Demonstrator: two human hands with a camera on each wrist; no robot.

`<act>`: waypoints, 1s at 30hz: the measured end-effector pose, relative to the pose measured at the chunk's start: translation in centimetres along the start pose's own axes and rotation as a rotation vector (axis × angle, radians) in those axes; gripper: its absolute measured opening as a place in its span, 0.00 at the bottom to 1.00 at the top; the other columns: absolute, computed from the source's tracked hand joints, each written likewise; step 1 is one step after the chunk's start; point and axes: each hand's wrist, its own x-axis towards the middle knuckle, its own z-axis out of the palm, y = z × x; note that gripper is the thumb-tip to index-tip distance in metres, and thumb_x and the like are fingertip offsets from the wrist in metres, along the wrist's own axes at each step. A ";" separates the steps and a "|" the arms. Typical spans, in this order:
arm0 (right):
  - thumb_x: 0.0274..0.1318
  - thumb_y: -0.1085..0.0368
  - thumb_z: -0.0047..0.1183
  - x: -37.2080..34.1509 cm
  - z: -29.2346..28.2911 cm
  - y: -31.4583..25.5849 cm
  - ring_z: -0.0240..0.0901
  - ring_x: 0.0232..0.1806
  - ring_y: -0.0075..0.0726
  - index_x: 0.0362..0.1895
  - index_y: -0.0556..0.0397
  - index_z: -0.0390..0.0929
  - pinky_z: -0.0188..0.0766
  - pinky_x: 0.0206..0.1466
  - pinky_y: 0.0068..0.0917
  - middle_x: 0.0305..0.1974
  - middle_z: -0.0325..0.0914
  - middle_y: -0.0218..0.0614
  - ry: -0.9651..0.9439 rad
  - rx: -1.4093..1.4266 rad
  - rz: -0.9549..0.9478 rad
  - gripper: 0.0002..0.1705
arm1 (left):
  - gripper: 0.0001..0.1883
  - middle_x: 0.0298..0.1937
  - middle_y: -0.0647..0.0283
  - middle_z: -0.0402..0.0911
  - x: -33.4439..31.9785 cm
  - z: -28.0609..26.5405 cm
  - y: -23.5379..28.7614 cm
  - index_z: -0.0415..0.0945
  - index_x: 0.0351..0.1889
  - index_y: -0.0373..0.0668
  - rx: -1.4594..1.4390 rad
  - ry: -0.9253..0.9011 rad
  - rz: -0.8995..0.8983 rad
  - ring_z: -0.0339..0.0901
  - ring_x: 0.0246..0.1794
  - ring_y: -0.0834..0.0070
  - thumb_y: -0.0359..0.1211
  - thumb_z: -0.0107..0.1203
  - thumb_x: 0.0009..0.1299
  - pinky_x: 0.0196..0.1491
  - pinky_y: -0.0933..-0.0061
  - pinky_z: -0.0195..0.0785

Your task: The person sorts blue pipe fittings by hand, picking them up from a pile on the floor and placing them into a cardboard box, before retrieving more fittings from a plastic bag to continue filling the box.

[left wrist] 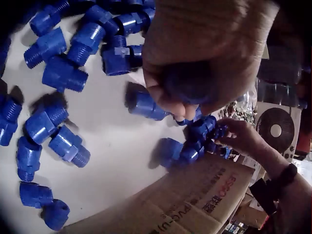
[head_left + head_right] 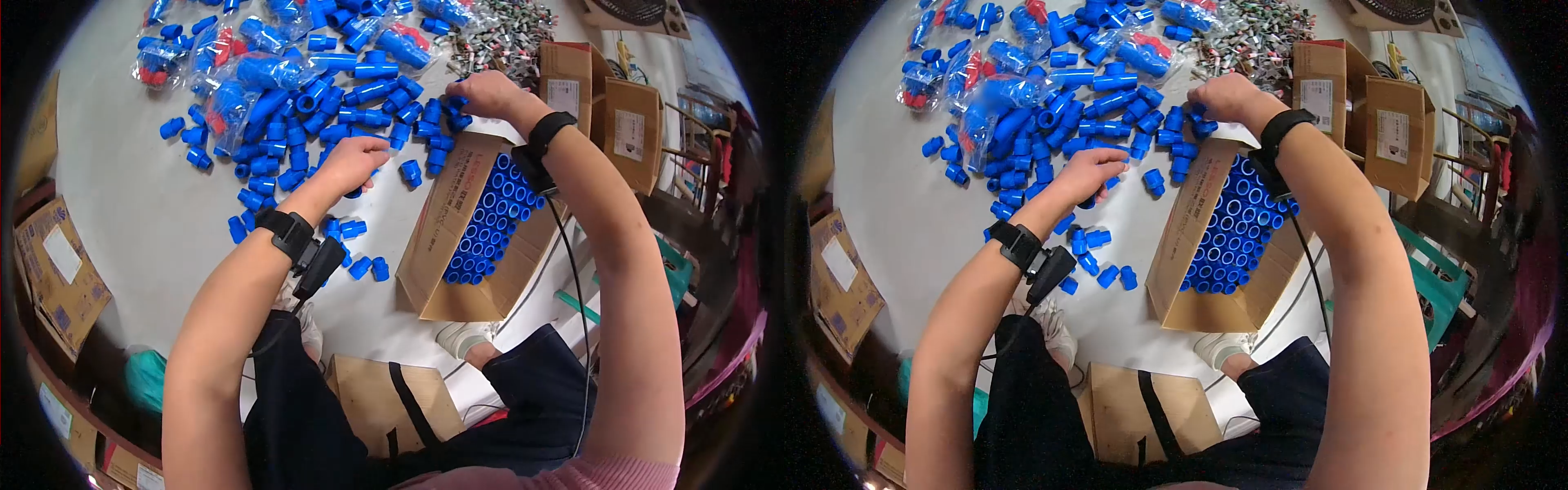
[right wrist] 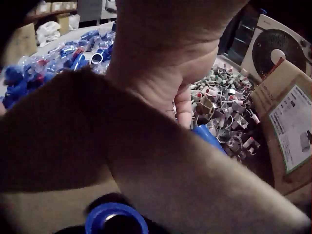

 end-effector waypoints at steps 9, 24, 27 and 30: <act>0.37 0.56 0.57 -4.9 -4.4 -2.5 0.74 0.29 0.41 0.39 0.44 0.75 0.70 0.33 0.34 0.25 0.75 0.37 0.360 0.228 0.159 0.20 | 0.23 0.46 0.62 0.77 -2.6 0.4 3.6 0.64 0.56 0.36 -0.246 -0.124 0.091 0.66 0.17 0.84 0.38 0.47 0.66 0.20 0.84 0.60; 0.40 0.66 0.62 -22.9 6.9 -22.4 0.71 0.30 0.26 0.41 0.52 0.75 0.70 0.33 0.22 0.32 0.76 0.35 0.747 1.278 0.533 0.19 | 0.17 0.31 0.70 0.76 -10.8 10.3 0.7 0.71 0.51 0.43 -0.048 -0.628 -0.138 0.66 0.16 0.86 0.38 0.48 0.67 0.19 0.84 0.60; 0.41 0.67 0.61 -23.4 8.8 -22.8 0.63 0.24 0.16 0.42 0.53 0.74 0.64 0.28 0.17 0.25 0.72 0.27 0.824 1.474 0.630 0.19 | 0.17 0.33 0.70 0.77 -10.5 11.4 1.0 0.70 0.52 0.43 -0.016 -0.655 -0.129 0.66 0.16 0.86 0.37 0.48 0.67 0.19 0.85 0.60; 0.42 0.68 0.60 -22.7 12.8 -20.7 0.57 0.21 0.13 0.42 0.54 0.73 0.60 0.25 0.15 0.21 0.65 0.22 0.940 1.590 0.807 0.19 | 0.22 0.39 0.68 0.78 -9.8 12.0 1.5 0.65 0.57 0.41 0.020 -0.620 -0.115 0.66 0.16 0.87 0.37 0.49 0.66 0.18 0.85 0.60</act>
